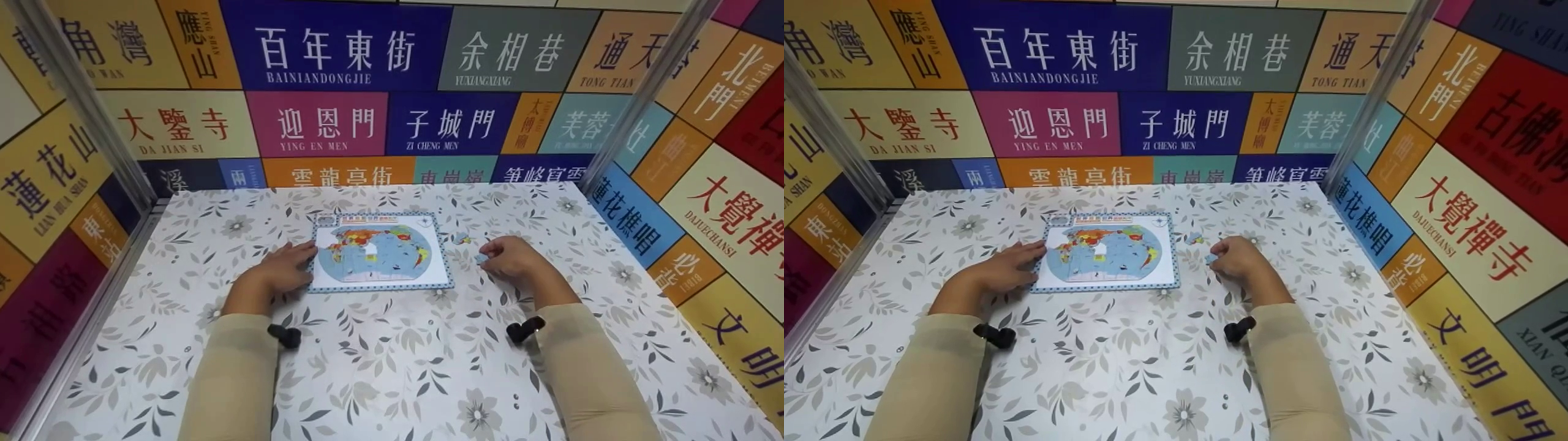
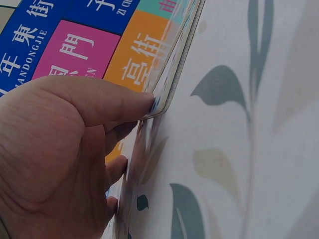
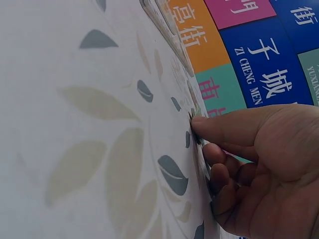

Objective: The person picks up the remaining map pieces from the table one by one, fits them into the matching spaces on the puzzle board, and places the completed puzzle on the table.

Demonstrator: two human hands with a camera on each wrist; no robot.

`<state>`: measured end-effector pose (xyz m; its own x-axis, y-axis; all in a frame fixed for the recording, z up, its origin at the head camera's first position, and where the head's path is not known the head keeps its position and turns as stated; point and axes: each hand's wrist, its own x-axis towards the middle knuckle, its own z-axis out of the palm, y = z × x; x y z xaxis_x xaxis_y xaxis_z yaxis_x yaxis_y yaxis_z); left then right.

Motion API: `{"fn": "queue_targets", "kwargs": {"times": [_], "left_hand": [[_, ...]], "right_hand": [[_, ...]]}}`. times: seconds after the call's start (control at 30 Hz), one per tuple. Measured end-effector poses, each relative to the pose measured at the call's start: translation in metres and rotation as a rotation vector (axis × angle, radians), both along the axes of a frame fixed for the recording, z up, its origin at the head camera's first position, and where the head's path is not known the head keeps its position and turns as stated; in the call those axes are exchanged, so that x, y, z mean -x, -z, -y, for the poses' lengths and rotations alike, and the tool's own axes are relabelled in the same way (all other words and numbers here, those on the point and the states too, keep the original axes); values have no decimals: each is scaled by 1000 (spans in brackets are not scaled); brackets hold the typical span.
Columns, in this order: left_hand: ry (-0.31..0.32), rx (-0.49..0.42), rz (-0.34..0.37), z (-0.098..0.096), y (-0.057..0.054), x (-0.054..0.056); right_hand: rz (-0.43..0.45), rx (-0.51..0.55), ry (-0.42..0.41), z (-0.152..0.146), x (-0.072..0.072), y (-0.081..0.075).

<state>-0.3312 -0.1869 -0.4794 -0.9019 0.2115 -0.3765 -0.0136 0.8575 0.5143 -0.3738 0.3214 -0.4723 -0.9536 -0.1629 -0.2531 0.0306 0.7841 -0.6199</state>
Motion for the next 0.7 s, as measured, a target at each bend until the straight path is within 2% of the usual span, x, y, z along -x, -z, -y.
{"fn": "queue_targets", "kwargs": {"times": [0.33, 0.53, 0.7], "left_hand": [[-8, -13, 16, 0, -1, -1], [-13, -10, 17, 1, -1, 0], [1, -10, 0, 1, -1, -1]], "right_hand": [[32, 75, 45, 23, -4, -6], [-55, 23, -42, 44, -5, -12], [-28, 31, -44, 64, -6, -19]]}}
